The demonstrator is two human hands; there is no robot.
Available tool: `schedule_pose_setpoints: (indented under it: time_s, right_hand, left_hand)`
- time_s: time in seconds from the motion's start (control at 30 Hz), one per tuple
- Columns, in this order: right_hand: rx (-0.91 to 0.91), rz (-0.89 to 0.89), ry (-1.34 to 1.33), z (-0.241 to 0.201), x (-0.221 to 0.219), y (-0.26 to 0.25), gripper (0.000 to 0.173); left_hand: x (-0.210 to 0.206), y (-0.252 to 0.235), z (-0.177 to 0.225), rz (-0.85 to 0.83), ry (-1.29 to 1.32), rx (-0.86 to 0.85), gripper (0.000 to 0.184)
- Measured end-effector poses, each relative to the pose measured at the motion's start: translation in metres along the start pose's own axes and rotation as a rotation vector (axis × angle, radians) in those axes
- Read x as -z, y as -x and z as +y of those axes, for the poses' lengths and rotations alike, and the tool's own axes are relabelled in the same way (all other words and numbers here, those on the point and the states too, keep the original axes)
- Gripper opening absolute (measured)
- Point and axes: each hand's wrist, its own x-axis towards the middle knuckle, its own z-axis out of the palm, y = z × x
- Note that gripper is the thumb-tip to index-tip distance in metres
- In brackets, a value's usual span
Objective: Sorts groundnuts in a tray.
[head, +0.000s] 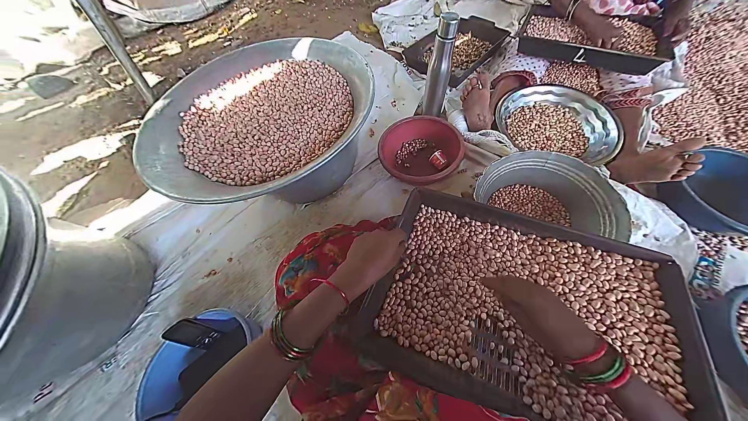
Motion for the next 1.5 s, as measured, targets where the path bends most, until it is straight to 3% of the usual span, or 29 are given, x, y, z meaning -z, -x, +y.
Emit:
schedule_pose_setpoints:
  time_s: [0.07,0.2,0.27,0.37,0.43,0.47,0.5,0.6,0.63,0.7,0.77,0.83,0.93,1.03,1.1,1.2,1.3,1.37,1.5]
  right_hand:
    - [0.047,0.184,-0.029,0.006,0.006,-0.004,0.029]
    - [0.047,0.121,-0.057,0.006,0.009,0.002,0.028]
    - [0.013,-0.104,-0.129,-0.001,0.013,0.009,0.026]
    - [-0.002,-0.735,-0.235,-0.019,0.013,0.008,0.027]
    - [0.004,-0.967,-0.170,-0.030,-0.002,0.001,0.028]
    - [-0.051,-0.949,-0.086,-0.035,-0.005,-0.003,0.029]
    - [-0.100,-0.804,-0.015,-0.036,-0.006,-0.005,0.030]
    - [-0.036,-0.078,0.039,-0.014,-0.011,-0.008,0.030]
    - [-0.020,0.022,-0.005,-0.010,-0.009,-0.009,0.029]
    - [-0.007,0.040,-0.040,-0.010,-0.005,-0.008,0.027]
    - [-0.041,-0.140,-0.048,-0.018,0.000,-0.004,0.028]
    - [-0.102,-0.444,-0.079,-0.026,0.008,-0.002,0.031]
    - [-0.042,-0.824,-0.116,-0.036,0.001,0.002,0.031]
    - [0.016,-0.963,-0.108,-0.047,-0.008,0.005,0.027]
    - [-0.039,-0.906,-0.039,-0.051,-0.004,-0.001,0.028]
    - [-0.203,-0.642,0.059,-0.037,0.014,-0.013,0.031]
    - [-0.264,-0.054,0.119,-0.005,0.030,-0.007,0.029]
    - [-0.300,0.185,0.058,0.015,0.045,-0.004,0.029]
    - [-0.343,0.264,0.011,0.030,0.060,-0.001,0.029]
  left_hand:
    - [0.001,-0.009,0.008,-0.013,-0.085,-0.019,0.039]
    - [0.002,-0.021,0.019,-0.071,-0.172,-0.035,0.039]
    - [0.002,-0.016,0.020,-0.105,-0.178,-0.040,0.039]
    - [0.000,-0.003,0.020,-0.178,-0.222,-0.052,0.038]
    - [-0.005,0.011,0.019,-0.256,-0.263,-0.075,0.037]
    - [-0.009,0.019,0.018,-0.301,-0.290,-0.098,0.035]
    - [-0.013,0.027,0.018,-0.349,-0.313,-0.119,0.034]
    - [-0.032,0.045,0.016,-0.431,-0.361,-0.182,0.028]
    - [-0.038,0.048,0.016,-0.447,-0.375,-0.189,0.027]
    - [-0.048,0.051,0.017,-0.457,-0.374,-0.209,0.026]
    - [-0.056,0.049,0.017,-0.455,-0.351,-0.261,0.027]
    - [-0.062,0.044,0.021,-0.509,-0.328,-0.300,0.030]
    - [-0.059,0.030,0.019,-0.576,-0.175,-0.374,0.038]
    - [-0.044,0.010,0.024,-0.430,-0.057,-0.337,0.038]
    - [-0.034,-0.004,0.033,-0.314,-0.006,-0.289,0.038]
    - [-0.032,-0.025,0.049,-0.220,0.012,-0.252,0.039]
    - [-0.036,-0.039,0.057,-0.203,0.050,-0.244,0.040]
    - [-0.039,-0.042,0.059,-0.203,0.085,-0.262,0.039]
    - [-0.043,-0.045,0.059,-0.195,0.138,-0.237,0.038]
